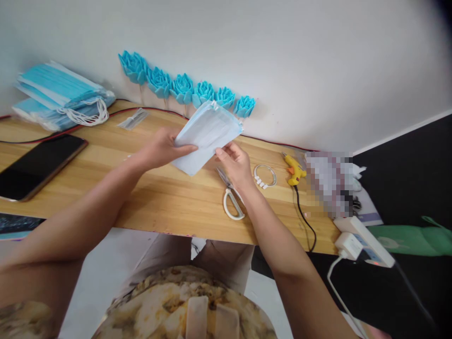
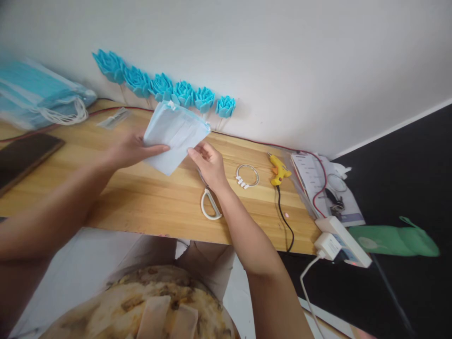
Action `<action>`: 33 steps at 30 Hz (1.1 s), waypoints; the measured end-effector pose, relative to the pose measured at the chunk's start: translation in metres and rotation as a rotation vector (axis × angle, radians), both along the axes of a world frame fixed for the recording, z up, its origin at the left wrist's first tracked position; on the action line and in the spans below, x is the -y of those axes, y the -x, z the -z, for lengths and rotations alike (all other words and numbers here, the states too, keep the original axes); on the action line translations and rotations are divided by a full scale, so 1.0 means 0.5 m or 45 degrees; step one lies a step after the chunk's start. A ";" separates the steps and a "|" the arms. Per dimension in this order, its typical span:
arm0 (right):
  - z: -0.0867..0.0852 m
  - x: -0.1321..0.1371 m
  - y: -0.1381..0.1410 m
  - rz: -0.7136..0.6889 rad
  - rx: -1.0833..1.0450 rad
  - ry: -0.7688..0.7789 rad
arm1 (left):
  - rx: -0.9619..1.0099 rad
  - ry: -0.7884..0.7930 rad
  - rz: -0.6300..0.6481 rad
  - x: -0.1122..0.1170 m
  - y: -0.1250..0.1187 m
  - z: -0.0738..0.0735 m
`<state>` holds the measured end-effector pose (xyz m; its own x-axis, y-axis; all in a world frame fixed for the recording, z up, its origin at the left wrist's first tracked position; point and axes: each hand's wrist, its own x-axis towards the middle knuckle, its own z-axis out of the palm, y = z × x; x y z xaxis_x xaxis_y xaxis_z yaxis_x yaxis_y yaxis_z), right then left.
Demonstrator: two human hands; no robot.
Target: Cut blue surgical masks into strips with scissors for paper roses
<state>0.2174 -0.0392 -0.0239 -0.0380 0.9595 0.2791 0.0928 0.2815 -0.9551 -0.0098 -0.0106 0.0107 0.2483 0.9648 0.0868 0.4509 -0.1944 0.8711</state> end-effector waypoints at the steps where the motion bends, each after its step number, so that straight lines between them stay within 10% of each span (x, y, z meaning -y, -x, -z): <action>1: -0.005 -0.001 -0.004 0.022 -0.006 -0.002 | -0.150 -0.053 0.014 0.000 0.013 -0.014; 6: -0.007 -0.017 -0.027 0.112 -0.014 0.034 | -0.832 -0.294 0.093 -0.002 0.043 -0.063; 14: 0.023 -0.041 -0.038 0.176 0.005 0.015 | -1.297 -0.274 0.180 -0.028 0.005 -0.038; 22: -0.007 -0.033 -0.024 -0.101 -0.204 0.066 | -0.328 -0.084 0.086 0.004 0.014 -0.098; 27: -0.012 -0.014 -0.008 -0.350 -0.135 0.026 | 0.140 0.054 -0.031 0.020 -0.003 -0.036; 33: -0.017 0.004 0.004 -0.024 0.313 -0.262 | 0.258 0.140 -0.027 0.034 -0.014 0.016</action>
